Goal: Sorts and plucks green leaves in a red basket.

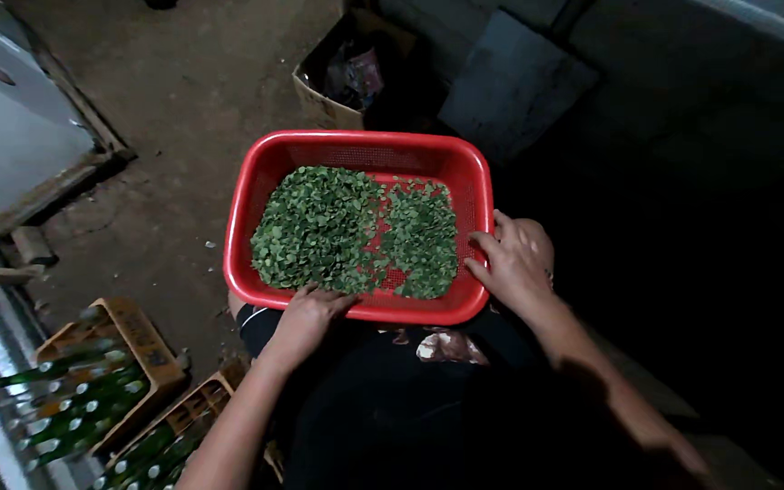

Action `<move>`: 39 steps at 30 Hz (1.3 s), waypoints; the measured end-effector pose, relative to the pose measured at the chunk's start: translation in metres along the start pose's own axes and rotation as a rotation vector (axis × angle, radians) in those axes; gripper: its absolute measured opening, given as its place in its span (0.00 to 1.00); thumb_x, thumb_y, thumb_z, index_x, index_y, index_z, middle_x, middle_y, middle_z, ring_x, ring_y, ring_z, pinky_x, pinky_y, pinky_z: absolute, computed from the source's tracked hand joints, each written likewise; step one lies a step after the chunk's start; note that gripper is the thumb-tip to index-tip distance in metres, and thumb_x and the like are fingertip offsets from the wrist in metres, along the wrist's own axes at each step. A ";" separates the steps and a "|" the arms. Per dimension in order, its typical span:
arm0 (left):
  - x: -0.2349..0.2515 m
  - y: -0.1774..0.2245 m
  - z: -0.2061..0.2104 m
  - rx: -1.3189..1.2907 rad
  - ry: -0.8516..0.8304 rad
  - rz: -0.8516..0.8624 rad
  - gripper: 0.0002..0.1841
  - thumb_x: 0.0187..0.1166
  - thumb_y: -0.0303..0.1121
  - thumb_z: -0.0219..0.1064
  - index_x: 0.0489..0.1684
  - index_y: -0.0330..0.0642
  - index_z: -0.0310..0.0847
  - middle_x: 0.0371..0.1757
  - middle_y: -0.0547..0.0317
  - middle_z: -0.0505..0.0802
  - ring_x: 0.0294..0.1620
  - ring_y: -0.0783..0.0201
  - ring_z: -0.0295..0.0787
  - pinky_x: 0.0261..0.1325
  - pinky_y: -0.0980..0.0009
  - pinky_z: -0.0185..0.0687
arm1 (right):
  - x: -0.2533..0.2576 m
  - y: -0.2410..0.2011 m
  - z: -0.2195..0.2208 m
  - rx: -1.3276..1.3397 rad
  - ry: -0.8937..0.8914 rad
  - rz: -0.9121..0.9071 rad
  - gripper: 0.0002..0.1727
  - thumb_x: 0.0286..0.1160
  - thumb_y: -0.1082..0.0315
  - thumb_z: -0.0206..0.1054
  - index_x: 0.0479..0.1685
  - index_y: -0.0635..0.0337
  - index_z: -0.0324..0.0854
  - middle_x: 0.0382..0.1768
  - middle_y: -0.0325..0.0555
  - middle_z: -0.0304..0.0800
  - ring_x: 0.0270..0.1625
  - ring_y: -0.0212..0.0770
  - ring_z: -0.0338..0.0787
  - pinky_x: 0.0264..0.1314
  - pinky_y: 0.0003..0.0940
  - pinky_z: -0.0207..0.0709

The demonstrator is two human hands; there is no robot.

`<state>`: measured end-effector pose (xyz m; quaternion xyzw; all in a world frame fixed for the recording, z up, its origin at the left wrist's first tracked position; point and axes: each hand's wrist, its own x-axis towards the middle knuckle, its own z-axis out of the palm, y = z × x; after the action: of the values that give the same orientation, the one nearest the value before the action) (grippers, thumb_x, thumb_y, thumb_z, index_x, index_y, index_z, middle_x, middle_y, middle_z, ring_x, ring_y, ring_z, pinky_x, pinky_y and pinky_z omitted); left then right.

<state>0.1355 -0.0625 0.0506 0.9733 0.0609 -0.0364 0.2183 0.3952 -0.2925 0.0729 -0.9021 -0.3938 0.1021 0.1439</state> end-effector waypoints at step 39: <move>0.069 0.015 -0.008 -0.930 0.297 -0.373 0.09 0.78 0.31 0.72 0.49 0.35 0.89 0.43 0.61 0.95 0.42 0.76 0.91 0.54 0.76 0.87 | 0.066 -0.090 0.023 0.786 -0.545 -0.194 0.08 0.77 0.73 0.70 0.47 0.70 0.83 0.41 0.47 0.86 0.40 0.31 0.83 0.49 0.28 0.80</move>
<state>0.2065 -0.0652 0.0577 0.7406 0.2735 0.0947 0.6064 0.3712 -0.1806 0.0773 -0.6790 -0.4312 0.4615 0.3743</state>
